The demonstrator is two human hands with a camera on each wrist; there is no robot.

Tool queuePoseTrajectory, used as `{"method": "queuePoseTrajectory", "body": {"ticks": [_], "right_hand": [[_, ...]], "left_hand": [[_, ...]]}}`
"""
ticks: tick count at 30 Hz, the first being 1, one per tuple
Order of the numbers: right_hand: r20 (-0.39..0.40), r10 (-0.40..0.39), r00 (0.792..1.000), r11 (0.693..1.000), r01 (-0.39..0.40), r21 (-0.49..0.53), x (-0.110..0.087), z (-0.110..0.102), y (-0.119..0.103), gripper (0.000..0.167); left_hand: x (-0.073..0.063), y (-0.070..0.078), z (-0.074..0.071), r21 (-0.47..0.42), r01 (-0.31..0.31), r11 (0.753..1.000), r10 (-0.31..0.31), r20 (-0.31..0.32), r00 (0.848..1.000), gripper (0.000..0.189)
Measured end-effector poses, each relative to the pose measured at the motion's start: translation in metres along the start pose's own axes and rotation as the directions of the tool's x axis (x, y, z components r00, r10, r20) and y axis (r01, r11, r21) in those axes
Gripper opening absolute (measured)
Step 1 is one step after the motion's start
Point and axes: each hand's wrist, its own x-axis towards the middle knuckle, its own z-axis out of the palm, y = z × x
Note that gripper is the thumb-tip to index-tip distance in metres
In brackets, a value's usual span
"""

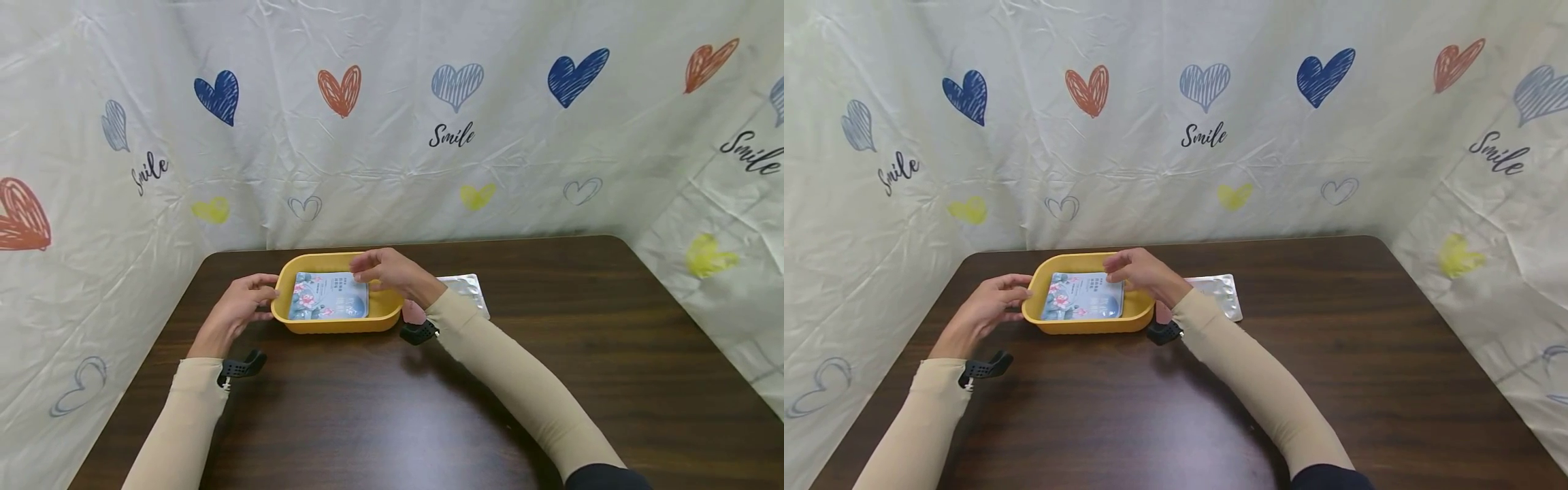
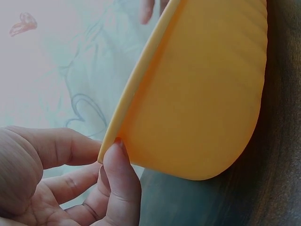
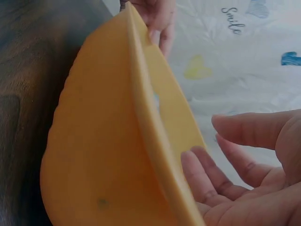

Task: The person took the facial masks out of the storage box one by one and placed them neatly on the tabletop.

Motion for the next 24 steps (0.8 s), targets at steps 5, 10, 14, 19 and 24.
{"method": "queuePoseTrajectory", "body": {"ticks": [5, 10, 14, 19, 24], "right_hand": [[-0.021, 0.041, 0.999, 0.999, -0.041, 0.009, 0.006, 0.008, 0.002, 0.040], [-0.042, 0.069, 0.997, 0.998, -0.068, 0.010, 0.008, 0.013, 0.004, 0.039], [-0.058, 0.070, 0.996, 0.997, -0.068, 0.036, 0.008, 0.016, 0.004, 0.038], [-0.095, 0.053, 0.994, 0.996, -0.046, 0.073, 0.004, 0.021, 0.002, 0.035], [-0.165, -0.012, 0.986, 0.999, 0.020, 0.047, -0.001, 0.028, 0.005, 0.035]], "left_hand": [[0.000, 0.000, 0.000, 0.000, 0.000, 1.000, 0.000, 0.001, 1.000, 0.050], [-0.001, 0.000, 0.000, 0.004, 0.006, 1.000, -0.006, -0.002, 1.000, 0.050], [-0.001, 0.001, 0.001, 0.007, 0.008, 1.000, -0.008, -0.004, 1.000, 0.050], [-0.001, 0.002, 0.001, 0.006, 0.008, 1.000, -0.008, -0.004, 1.000, 0.050], [-0.001, 0.001, 0.001, 0.006, 0.010, 1.000, -0.010, -0.006, 1.000, 0.050]]}}
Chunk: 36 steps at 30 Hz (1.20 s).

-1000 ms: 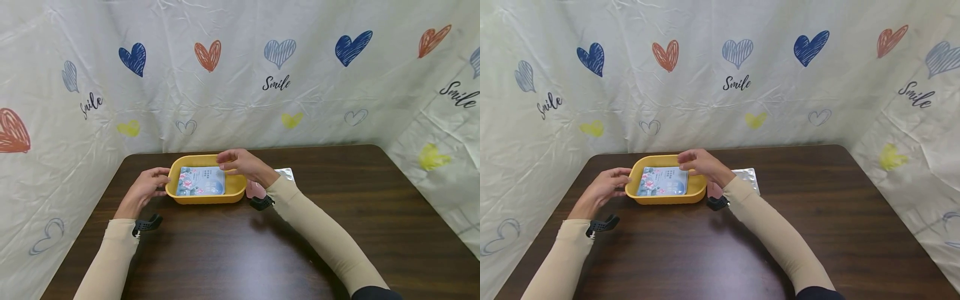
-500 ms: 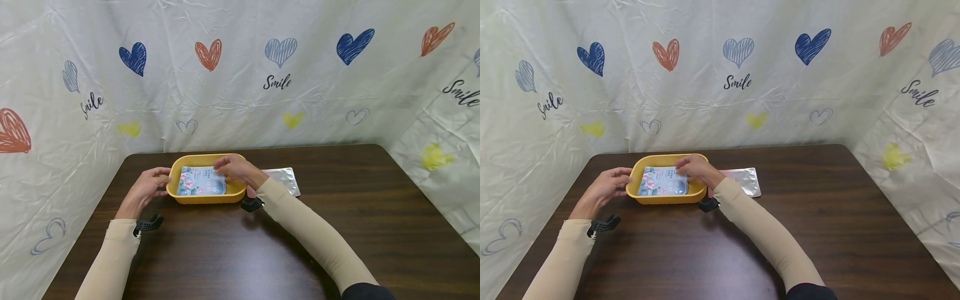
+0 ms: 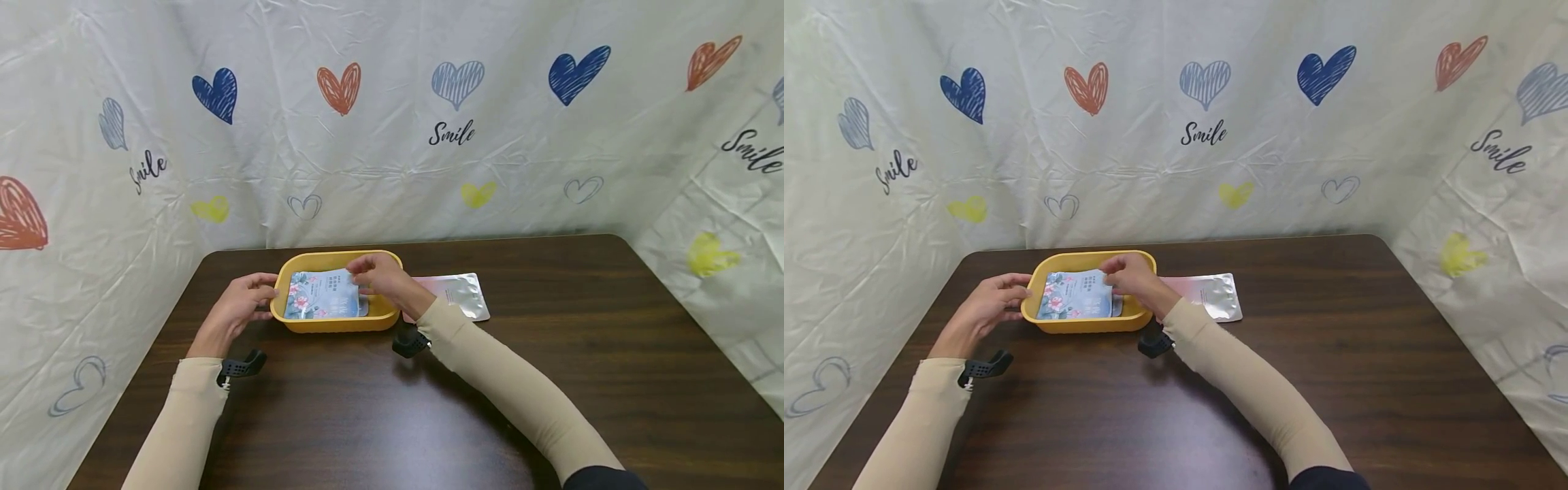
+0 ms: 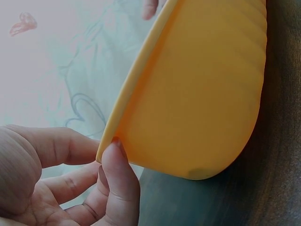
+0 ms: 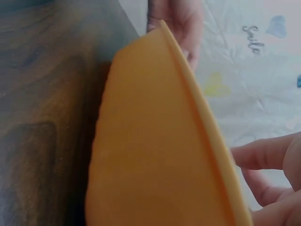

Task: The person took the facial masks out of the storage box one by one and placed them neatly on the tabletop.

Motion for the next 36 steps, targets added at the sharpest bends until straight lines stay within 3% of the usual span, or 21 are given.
{"method": "queuePoseTrajectory", "body": {"ticks": [7, 12, 17, 29, 36], "right_hand": [[-0.059, -0.105, 0.993, 0.991, 0.099, -0.090, -0.0069, 0.0089, 0.0046, 0.040], [-0.074, -0.066, 0.995, 0.997, 0.069, 0.037, -0.0068, 0.0090, 0.0036, 0.050], [0.007, 0.017, 1.000, 0.989, -0.018, 0.148, -0.0054, 0.0053, 0.0006, 0.065], [0.149, 0.073, 0.986, 0.997, -0.076, 0.014, -0.0041, 0.0073, -0.0027, 0.042], [0.135, 0.095, 0.986, 0.995, -0.093, -0.024, 0.0015, 0.0107, -0.0007, 0.035]], "left_hand": [[-0.0001, -0.0012, -0.0012, 0.001, -0.003, 1.000, 0.003, 0.004, 1.000, 0.050], [0.0002, -0.0019, -0.0020, 0.006, -0.003, 1.000, 0.003, 0.006, 1.000, 0.050], [0.0002, -0.0023, -0.0027, 0.009, -0.001, 1.000, 0.001, 0.009, 1.000, 0.050], [0.0015, -0.0016, -0.0022, 0.001, 0.000, 1.000, 0.000, 0.008, 1.000, 0.050], [0.0023, -0.0018, -0.0016, 0.002, 0.000, 1.000, 0.000, 0.012, 1.000, 0.050]]}}
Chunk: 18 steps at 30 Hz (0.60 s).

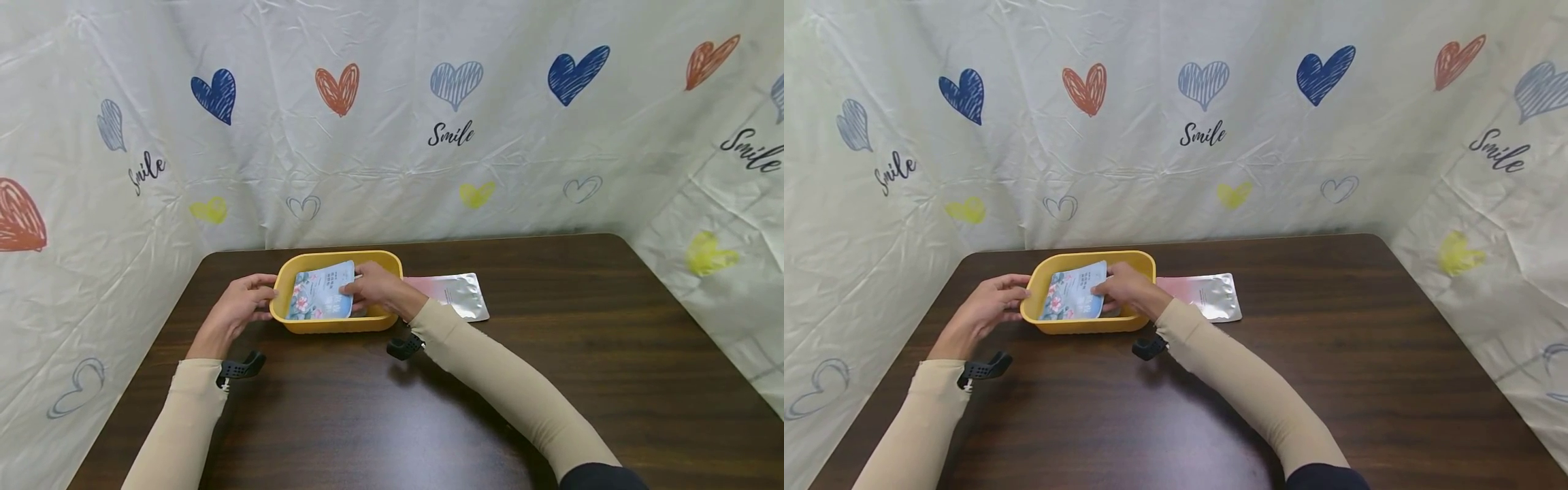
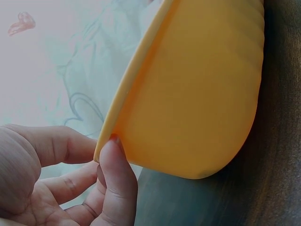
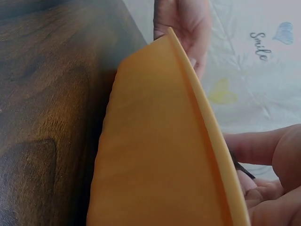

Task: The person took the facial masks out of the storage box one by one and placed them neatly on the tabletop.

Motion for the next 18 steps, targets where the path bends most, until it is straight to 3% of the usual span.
{"method": "queuePoseTrajectory", "body": {"ticks": [11, 18], "right_hand": [[-0.052, -0.044, 0.998, 0.997, 0.041, -0.059, -0.007, -0.005, -0.006, 0.029], [-0.047, -0.096, 0.994, 0.995, 0.094, -0.033, -0.017, -0.010, -0.010, 0.032]], "left_hand": [[0.001, 0.002, 0.000, -0.011, 0.001, 1.000, -0.001, -0.003, 1.000, 0.049], [0.001, 0.001, 0.000, -0.009, 0.011, 1.000, -0.011, -0.013, 1.000, 0.050]]}}
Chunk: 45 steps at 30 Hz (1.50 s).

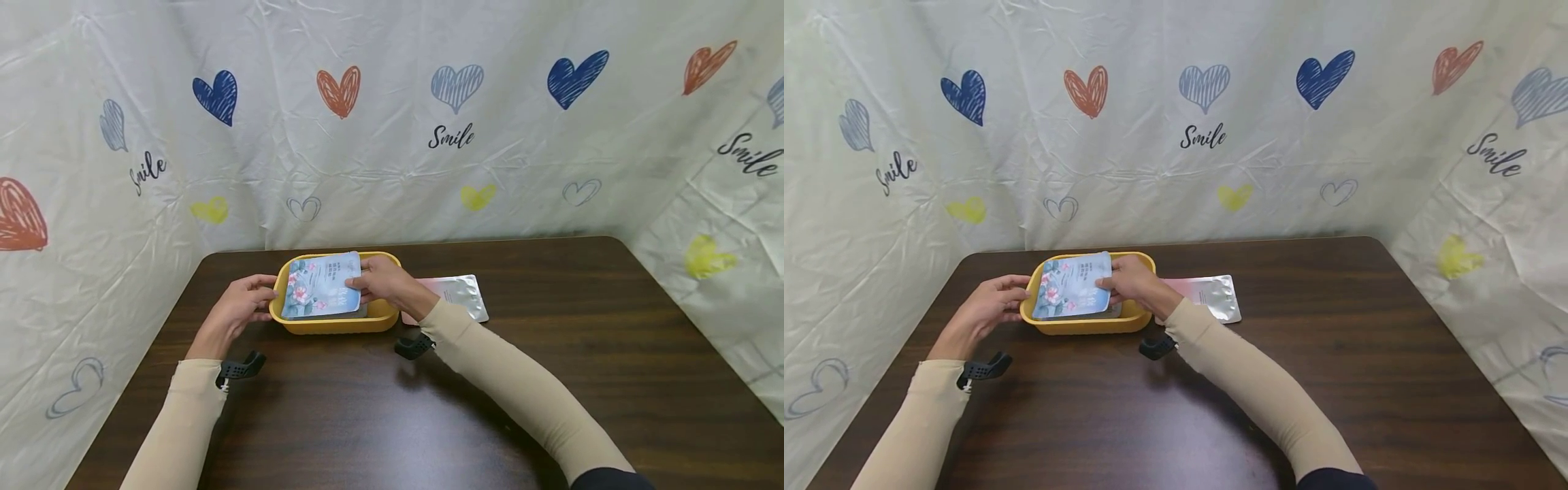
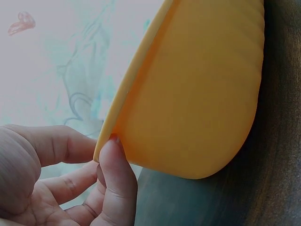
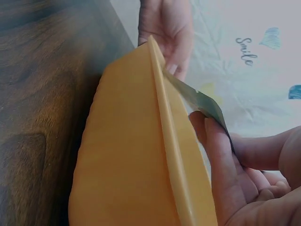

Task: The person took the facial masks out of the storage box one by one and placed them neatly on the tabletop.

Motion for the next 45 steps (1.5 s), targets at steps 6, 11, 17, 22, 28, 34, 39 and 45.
{"method": "queuePoseTrajectory", "body": {"ticks": [6, 11, 17, 22, 28, 34, 39, 45], "right_hand": [[-0.036, -0.044, 0.998, 0.998, 0.046, 0.053, -0.008, -0.010, 0.003, 0.032], [-0.047, -0.058, 0.997, 0.993, 0.063, 0.102, -0.014, -0.019, 0.005, 0.034], [-0.059, -0.061, 0.996, 0.983, 0.070, 0.170, -0.022, -0.030, 0.008, 0.036], [-0.032, -0.064, 0.997, 0.984, 0.068, 0.164, -0.028, -0.040, 0.009, 0.037], [-0.001, -0.057, 0.998, 0.985, 0.056, 0.163, -0.037, -0.055, 0.011, 0.036], [-0.017, -0.058, 0.998, 0.977, 0.061, 0.205, -0.045, -0.067, 0.010, 0.038], [-0.016, -0.069, 0.998, 0.973, 0.071, 0.219, -0.052, -0.075, 0.011, 0.039], [-0.026, -0.083, 0.996, 0.973, 0.087, 0.214, -0.063, -0.090, 0.015, 0.040]], "left_hand": [[-0.001, 0.000, 0.000, 0.003, 0.001, 1.000, -0.001, 0.008, 1.000, 0.051], [-0.001, 0.000, 0.000, 0.004, -0.002, 1.000, 0.001, 0.009, 1.000, 0.050], [-0.002, -0.002, 0.000, 0.001, -0.007, 1.000, 0.007, 0.018, 1.000, 0.051], [-0.002, -0.003, -0.001, -0.015, -0.001, 1.000, 0.001, 0.023, 1.000, 0.051], [-0.001, -0.003, -0.001, -0.015, -0.011, 1.000, 0.011, 0.027, 1.000, 0.050], [-0.001, -0.001, -0.001, -0.010, -0.008, 1.000, 0.008, 0.021, 1.000, 0.050], [-0.002, -0.001, -0.001, -0.010, -0.005, 1.000, 0.005, 0.027, 1.000, 0.051], [-0.002, -0.002, 0.000, -0.015, -0.007, 1.000, 0.007, 0.029, 1.000, 0.050]]}}
